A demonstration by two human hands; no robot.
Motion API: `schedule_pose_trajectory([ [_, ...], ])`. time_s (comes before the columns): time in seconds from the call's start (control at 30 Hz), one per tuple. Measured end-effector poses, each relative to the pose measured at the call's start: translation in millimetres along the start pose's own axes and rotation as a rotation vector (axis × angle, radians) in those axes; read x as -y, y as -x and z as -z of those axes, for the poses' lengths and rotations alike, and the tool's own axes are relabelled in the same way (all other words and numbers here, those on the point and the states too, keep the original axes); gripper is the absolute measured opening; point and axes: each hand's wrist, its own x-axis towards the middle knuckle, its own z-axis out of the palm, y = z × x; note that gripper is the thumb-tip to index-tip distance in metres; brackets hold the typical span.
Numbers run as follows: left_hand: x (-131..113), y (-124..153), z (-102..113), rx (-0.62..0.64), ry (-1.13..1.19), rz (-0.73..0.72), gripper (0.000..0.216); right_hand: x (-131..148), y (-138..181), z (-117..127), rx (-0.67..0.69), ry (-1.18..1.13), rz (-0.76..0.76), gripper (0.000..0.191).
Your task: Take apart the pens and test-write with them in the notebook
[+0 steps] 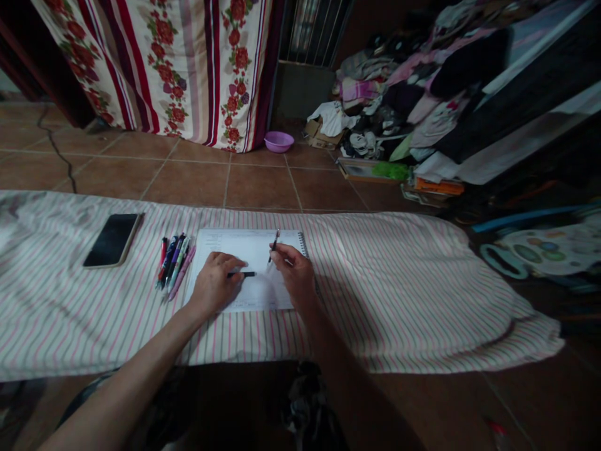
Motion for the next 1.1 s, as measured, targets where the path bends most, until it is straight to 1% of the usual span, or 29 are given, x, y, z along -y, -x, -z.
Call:
schedule_pose_trajectory([
  [0.13,-4,7,-3,0.011,-0.153,-0.106,0.024,-1,-1,0,-0.013,0.014,-0.004,0.025],
  [0.2,-9,11,-5,0.011,-0.204,-0.116,0.025,-2,-2,0,-0.02,0.019,-0.006,0.025],
  [0.27,-15,17,-9,-0.032,-0.247,-0.119,0.027,-3,-2,-1,-0.024,0.017,-0.009,0.026],
  [0.33,-22,23,-15,-0.035,-0.242,-0.189,0.03,-4,-3,-1,-0.034,0.008,-0.013,0.026],
  [0.4,-29,30,-23,0.017,-0.206,-0.3,0.031,-5,-4,-2,-0.054,0.0,-0.016,0.027],
  [0.47,-34,34,-29,0.042,-0.18,-0.333,0.03,-4,-4,-3,-0.068,-0.002,-0.024,0.027],
  [0.53,-35,34,-32,0.051,-0.159,-0.307,0.029,-2,-4,-3,-0.078,-0.001,-0.037,0.028],
  [0.6,-32,30,-28,0.046,-0.145,-0.27,0.029,-1,-4,-3,-0.083,0.001,-0.046,0.028],
  [0.63,-29,28,-24,0.043,-0.147,-0.253,0.031,-1,-4,-3,-0.085,0.003,-0.046,0.028],
  [0.67,-26,24,-20,0.014,-0.162,-0.225,0.031,-2,-4,-3,-0.086,0.003,-0.043,0.028],
  [0.83,-5,15,0,0.023,-0.254,-0.122,0.03,-4,-5,0,-0.094,-0.011,-0.02,0.028],
  [0.93,3,17,2,0.014,-0.258,-0.125,0.026,-3,-6,1,-0.1,-0.018,-0.043,0.027],
  [1.1,7,18,-2,-0.013,-0.242,-0.156,0.02,1,-11,1,-0.123,-0.077,-0.089,0.027],
])
